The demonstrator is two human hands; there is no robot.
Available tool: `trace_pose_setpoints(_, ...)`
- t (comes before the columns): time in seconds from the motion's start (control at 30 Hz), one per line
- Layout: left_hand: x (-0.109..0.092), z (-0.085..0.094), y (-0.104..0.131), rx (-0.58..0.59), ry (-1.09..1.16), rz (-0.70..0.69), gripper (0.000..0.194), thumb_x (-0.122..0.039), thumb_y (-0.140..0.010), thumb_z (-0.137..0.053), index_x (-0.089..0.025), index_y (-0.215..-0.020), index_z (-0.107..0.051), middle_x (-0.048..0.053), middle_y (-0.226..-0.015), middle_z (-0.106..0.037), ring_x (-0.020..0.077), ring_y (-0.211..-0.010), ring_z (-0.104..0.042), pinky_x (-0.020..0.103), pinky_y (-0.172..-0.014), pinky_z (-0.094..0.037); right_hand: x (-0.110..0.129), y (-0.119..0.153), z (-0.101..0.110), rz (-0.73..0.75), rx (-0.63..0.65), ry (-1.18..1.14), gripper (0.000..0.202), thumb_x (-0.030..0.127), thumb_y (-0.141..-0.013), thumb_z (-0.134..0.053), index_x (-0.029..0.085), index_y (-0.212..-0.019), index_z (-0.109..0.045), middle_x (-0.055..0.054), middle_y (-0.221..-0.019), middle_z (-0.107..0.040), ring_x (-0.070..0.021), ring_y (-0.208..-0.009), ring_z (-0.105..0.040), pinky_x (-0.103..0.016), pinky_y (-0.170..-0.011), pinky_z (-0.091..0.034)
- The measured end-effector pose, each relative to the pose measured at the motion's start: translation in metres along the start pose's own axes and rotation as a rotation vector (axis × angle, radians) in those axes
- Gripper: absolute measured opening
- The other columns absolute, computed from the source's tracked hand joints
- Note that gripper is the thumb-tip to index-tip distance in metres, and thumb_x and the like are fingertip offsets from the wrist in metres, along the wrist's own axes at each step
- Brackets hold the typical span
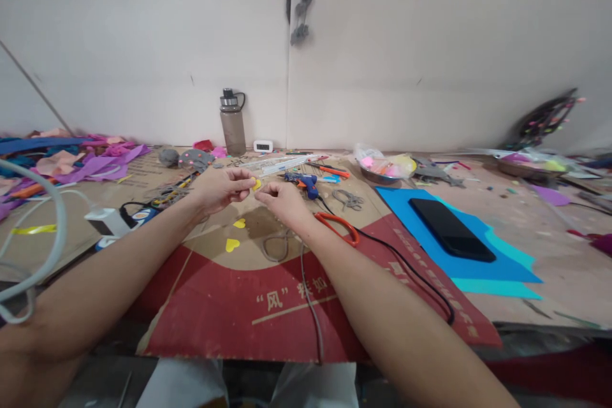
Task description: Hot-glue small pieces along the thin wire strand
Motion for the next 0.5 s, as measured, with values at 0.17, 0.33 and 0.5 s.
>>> trace_pose_setpoints(0.17, 0.005, 0.025, -0.006, -0.236, 0.208, 0.005, 0.015, -0.015, -0.066, -0.075, -0.011, -0.073, -0.063, -0.001, -0.060, -0.057, 0.0033, -0.046, -0.049, 0.013, -0.040, -0.032, 0.006, 0.001, 0.011, 0.017, -0.075, -0.024, 0.020, 0.036, -0.069, -0.062, 0.017, -0.064, -0.060, 0.003, -0.062, -0.054, -0.0105, -0.060, -0.044, -0.025, -0.061, -0.036)
trace_pose_setpoints(0.33, 0.008, 0.075, -0.002, -0.615, 0.294, -0.057, 0.008, -0.007, -0.074, -0.064, -0.012, -0.071, -0.059, 0.000, -0.061, -0.059, 0.0061, -0.049, -0.056, 0.014, -0.038, -0.034, 0.011, 0.003, 0.020, 0.004, -0.127, -0.044, 0.020, 0.036, -0.069, -0.063, 0.017, -0.064, -0.060, 0.004, -0.058, -0.052, -0.0090, -0.055, -0.039, -0.024, -0.056, -0.033)
trace_pose_setpoints(0.5, 0.001, 0.111, 0.006, -0.800, 0.420, -0.225, 0.010, -0.006, -0.078, -0.060, -0.014, -0.073, -0.057, 0.001, -0.067, -0.064, 0.0083, -0.059, -0.063, 0.014, -0.046, -0.042, 0.006, 0.003, 0.036, -0.002, -0.247, -0.130, 0.022, 0.038, -0.068, -0.065, 0.017, -0.064, -0.060, 0.006, -0.053, -0.045, -0.0083, -0.051, -0.036, -0.024, -0.053, -0.031)
Point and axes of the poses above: each hand's wrist, its own y-axis away from the middle knuckle, its own z-axis out of the back of the hand, x = y × z, the point moved 7 cm from there along -y, towards the middle knuckle
